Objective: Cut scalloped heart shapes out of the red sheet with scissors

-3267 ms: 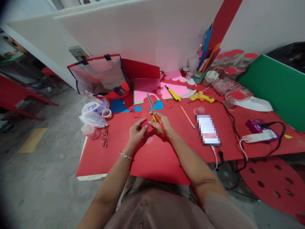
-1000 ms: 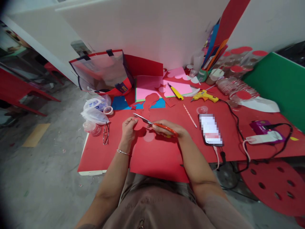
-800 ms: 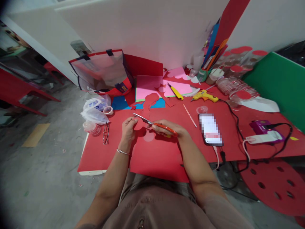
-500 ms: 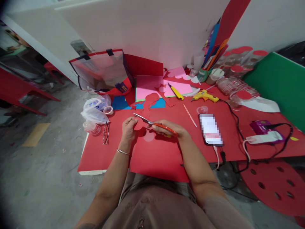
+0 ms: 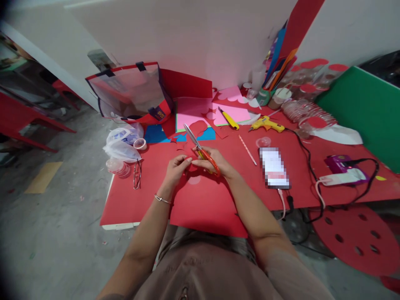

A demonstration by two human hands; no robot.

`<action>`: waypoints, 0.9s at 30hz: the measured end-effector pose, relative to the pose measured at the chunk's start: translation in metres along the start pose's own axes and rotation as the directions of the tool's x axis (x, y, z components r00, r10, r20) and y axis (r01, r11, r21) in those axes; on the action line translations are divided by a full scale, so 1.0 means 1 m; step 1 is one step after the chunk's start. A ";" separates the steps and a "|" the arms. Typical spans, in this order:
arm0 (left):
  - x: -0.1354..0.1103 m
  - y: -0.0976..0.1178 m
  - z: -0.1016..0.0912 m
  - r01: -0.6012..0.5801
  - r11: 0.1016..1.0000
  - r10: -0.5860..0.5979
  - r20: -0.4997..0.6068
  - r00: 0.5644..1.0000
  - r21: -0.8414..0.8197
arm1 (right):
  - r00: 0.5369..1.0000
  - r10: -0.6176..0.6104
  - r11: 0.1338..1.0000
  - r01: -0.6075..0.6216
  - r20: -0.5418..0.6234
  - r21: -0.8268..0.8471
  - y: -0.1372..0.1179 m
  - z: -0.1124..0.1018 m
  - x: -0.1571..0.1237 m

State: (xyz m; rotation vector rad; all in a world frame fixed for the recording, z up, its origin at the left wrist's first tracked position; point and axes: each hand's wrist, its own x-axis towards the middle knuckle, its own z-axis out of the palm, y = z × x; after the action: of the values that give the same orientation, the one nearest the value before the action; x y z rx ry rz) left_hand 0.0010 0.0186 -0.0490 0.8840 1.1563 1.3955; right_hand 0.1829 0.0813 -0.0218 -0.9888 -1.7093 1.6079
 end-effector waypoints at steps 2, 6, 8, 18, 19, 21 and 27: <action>0.000 -0.002 0.003 0.036 0.999 -0.037 0.030 0.999 0.018 | 0.999 0.000 1.000 -0.001 -0.036 -0.018 0.002 0.002 0.003; -0.001 -0.003 0.007 0.026 0.999 -0.027 0.039 0.999 0.041 | 0.998 -0.001 1.000 0.000 -0.066 -0.019 0.010 0.003 0.007; -0.002 -0.002 0.009 -0.028 0.997 0.027 0.017 0.999 0.073 | 0.995 -0.006 1.000 0.004 -0.104 -0.012 0.014 0.005 0.009; 0.007 -0.014 0.009 -0.183 0.972 0.208 -0.173 0.963 0.148 | 0.980 -0.050 0.998 0.054 -0.191 0.016 0.014 0.007 0.009; 0.008 -0.016 0.007 -0.199 0.965 0.225 -0.151 0.963 0.168 | 0.981 -0.058 0.998 0.061 -0.187 0.011 0.015 0.007 0.010; 0.010 -0.020 0.005 -0.212 0.960 0.236 -0.124 0.964 0.184 | 0.982 -0.073 0.997 0.078 -0.175 0.018 0.019 0.007 0.012; 0.016 -0.025 -0.001 -0.136 0.983 0.146 -0.072 0.987 0.120 | 0.975 -0.091 0.990 0.110 -0.204 0.084 0.034 0.009 0.020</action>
State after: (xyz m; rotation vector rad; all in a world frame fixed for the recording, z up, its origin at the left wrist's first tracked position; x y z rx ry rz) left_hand 0.0040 0.0332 -0.0751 1.0155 1.2661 1.5028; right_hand 0.1690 0.0929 -0.0579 -0.9665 -1.5099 1.4580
